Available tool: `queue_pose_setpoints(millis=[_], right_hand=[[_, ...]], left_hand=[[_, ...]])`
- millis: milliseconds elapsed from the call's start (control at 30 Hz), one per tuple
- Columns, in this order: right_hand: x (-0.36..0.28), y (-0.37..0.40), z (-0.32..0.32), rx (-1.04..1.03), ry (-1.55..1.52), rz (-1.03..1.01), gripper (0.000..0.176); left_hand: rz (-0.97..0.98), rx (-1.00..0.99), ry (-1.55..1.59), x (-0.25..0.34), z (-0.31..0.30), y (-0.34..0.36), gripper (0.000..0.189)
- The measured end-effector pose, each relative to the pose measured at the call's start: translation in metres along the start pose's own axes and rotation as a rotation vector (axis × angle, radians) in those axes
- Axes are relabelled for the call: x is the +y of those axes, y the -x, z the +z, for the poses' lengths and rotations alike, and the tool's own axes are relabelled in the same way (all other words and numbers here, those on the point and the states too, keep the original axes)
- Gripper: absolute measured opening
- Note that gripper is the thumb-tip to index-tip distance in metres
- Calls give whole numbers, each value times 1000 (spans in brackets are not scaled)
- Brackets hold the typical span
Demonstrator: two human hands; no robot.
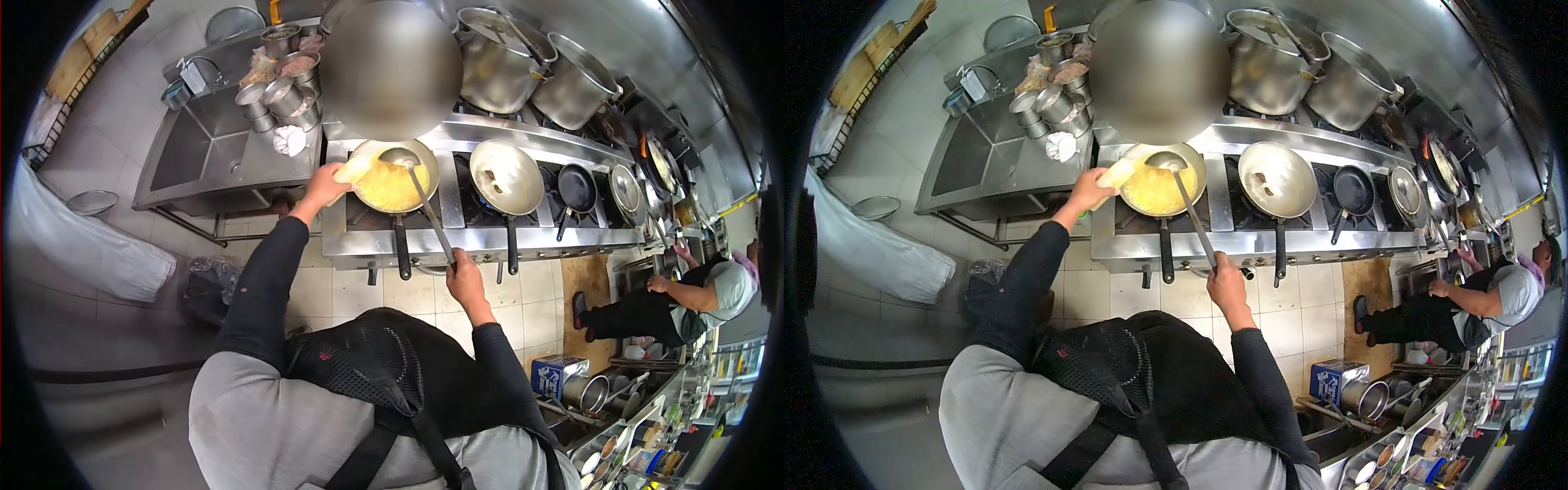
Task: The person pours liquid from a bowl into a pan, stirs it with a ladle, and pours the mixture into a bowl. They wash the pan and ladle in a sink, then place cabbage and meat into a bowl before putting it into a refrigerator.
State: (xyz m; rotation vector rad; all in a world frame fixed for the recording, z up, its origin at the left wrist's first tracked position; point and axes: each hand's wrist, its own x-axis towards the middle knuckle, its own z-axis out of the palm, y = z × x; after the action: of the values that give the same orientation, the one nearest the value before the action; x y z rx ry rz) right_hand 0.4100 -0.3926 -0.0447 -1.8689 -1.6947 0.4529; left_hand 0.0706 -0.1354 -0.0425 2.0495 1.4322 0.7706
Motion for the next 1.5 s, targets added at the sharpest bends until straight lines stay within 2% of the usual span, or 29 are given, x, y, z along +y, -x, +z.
queue_pose_setpoints(millis=[67, 133, 200, 300, 333, 400, 433, 467, 500, 567, 600, 633, 700, 733, 833, 900, 1000, 1033, 1067, 1133, 1200, 1233, 1267, 1300, 1333, 1400, 1433, 1467, 1500], right_hand=[[0, -4, 12, -73, 110, 48, 36], [5, -6, 26, -99, 125, 46, 34], [9, -6, 35, -80, 161, 49, 39], [-4, -7, 28, -110, 175, 122, 48], [-11, -6, 23, -104, 172, 127, 48], [-19, -6, 8, 68, 221, 15, 58], [-21, -9, 1, 201, 28, -91, 58], [-41, -9, -14, 196, -178, -1, 57], [-70, -7, -40, 207, -331, 46, 55], [-108, 4, -81, 172, -425, 112, 59], [-126, 13, -104, 203, -418, 59, 60], [-114, 21, -96, 384, -387, -134, 60], [-99, 53, -96, 421, -226, -114, 24], [-98, 73, -99, 505, -250, -68, 18], [-93, 142, -102, 685, -230, 114, 19], [-101, 186, -108, 691, -556, 370, 22], [-97, 248, -104, 889, -578, 439, 26], [-102, 268, -102, 923, -637, 516, 36], [-105, 290, -97, 954, -634, 521, 36], [-105, 338, -85, 1096, -441, 617, 50], [-112, 394, -78, 1080, -492, 585, 54], [-116, 423, -73, 1041, -556, 553, 61], [-120, 451, -68, 1051, -546, 557, 61], [-122, 477, -62, 1192, -536, 611, 58], [-122, 503, -54, 1337, -522, 664, 56], [-134, 557, -48, 1410, -444, 708, 54], [-153, 581, -55, 1463, -341, 825, 53], [-168, 605, -57, 1513, -238, 944, 52], [-173, 628, -54, 1567, -188, 1027, 51]], left_hand=[[4, 95, 325, -3, 11, 11, 57], [-27, 93, 341, 0, 13, 20, 60], [-18, 101, 572, 16, 10, 29, 61], [-47, 72, 748, 44, -1, 44, 62], [-42, 65, 746, 45, -2, 48, 62], [70, 91, 539, 49, 4, 47, 65], [189, 89, 377, 62, 3, 49, 66], [329, 74, 229, 80, -4, 57, 67], [392, -27, 218, 109, -10, 64, 68], [517, -272, 228, 160, -13, 73, 62], [615, -353, 255, 169, 0, 75, 61], [607, -431, 295, 183, 11, 85, 61], [667, -557, 316, 202, 39, 98, 63], [688, -662, 371, 211, 54, 103, 63], [744, -879, 404, 227, 97, 124, 62], [747, -1013, 442, 239, 128, 146, 61], [804, -1168, 462, 276, 149, 197, 59], [763, -1264, 509, 287, 156, 215, 57], [717, -1354, 541, 299, 160, 235, 56], [841, -1411, 528, 335, 167, 279, 54], [1065, -1485, 444, 369, 170, 332, 53], [1074, -1492, 449, 381, 174, 362, 53], [1123, -1586, 437, 391, 180, 390, 56], [1176, -1681, 424, 403, 184, 419, 59], [1193, -1691, 430, 414, 185, 447, 59], [1241, -1870, 428, 432, 189, 504, 65], [1372, -1818, 427, 442, 196, 526, 64], [1400, -1842, 433, 450, 217, 548, 64], [1466, -1753, 443, 458, 249, 569, 60]])
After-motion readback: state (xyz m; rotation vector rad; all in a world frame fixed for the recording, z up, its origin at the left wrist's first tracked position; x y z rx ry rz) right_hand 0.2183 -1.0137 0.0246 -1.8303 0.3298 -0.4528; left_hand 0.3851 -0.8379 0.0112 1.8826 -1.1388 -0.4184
